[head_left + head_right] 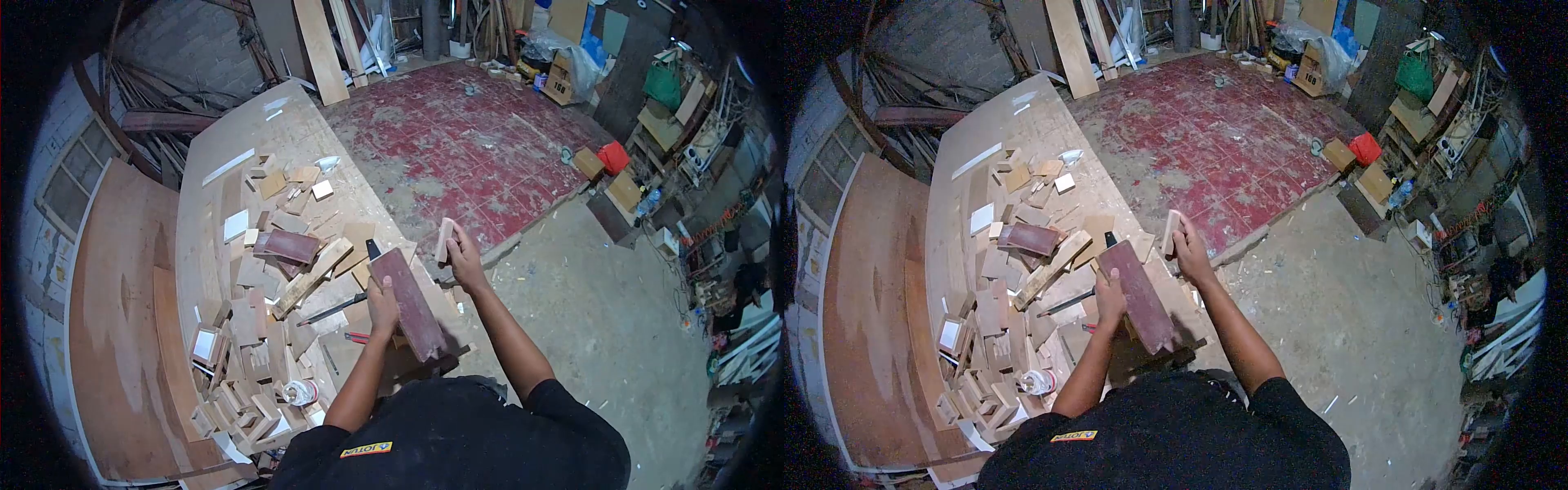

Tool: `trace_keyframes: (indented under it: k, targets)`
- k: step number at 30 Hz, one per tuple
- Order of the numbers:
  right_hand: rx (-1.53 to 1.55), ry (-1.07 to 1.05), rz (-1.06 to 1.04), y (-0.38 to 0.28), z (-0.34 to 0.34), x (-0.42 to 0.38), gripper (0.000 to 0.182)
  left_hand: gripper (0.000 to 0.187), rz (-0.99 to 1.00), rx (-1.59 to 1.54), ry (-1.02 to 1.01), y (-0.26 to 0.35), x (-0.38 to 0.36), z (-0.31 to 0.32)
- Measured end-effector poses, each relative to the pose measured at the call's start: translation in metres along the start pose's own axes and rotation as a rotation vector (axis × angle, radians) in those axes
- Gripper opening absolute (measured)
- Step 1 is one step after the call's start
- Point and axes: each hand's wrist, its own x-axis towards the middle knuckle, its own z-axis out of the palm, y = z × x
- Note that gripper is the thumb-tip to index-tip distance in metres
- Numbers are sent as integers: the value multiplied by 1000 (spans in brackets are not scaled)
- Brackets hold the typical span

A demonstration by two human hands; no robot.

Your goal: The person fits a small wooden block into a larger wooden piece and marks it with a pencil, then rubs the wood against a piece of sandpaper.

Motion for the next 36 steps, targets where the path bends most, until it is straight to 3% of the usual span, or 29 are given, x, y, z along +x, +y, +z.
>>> trace_keyframes:
  k: [7,14,20,22,25,29,36]
  targets:
    - [189,-77,181,-6,-3,-16,56,37,-21,-52,56,-13,4,11]
    - [182,-104,180,-10,-7,-25,62,39,-7,-124,-16,-1,-1,26]
    - [118,-90,206,-11,-12,-37,56,39,20,-131,-57,-1,-8,37]
    - [-139,-9,17,-11,-9,-42,50,39,16,-177,-92,-2,-10,42]
    - [-314,-54,64,-20,-9,-49,49,39,21,-234,-143,4,-19,44]
    - [-510,16,-285,-16,6,-64,41,38,-7,-308,-184,-4,-21,54]
    - [-418,36,-128,-19,12,-70,32,38,48,-324,-196,-3,-23,51]
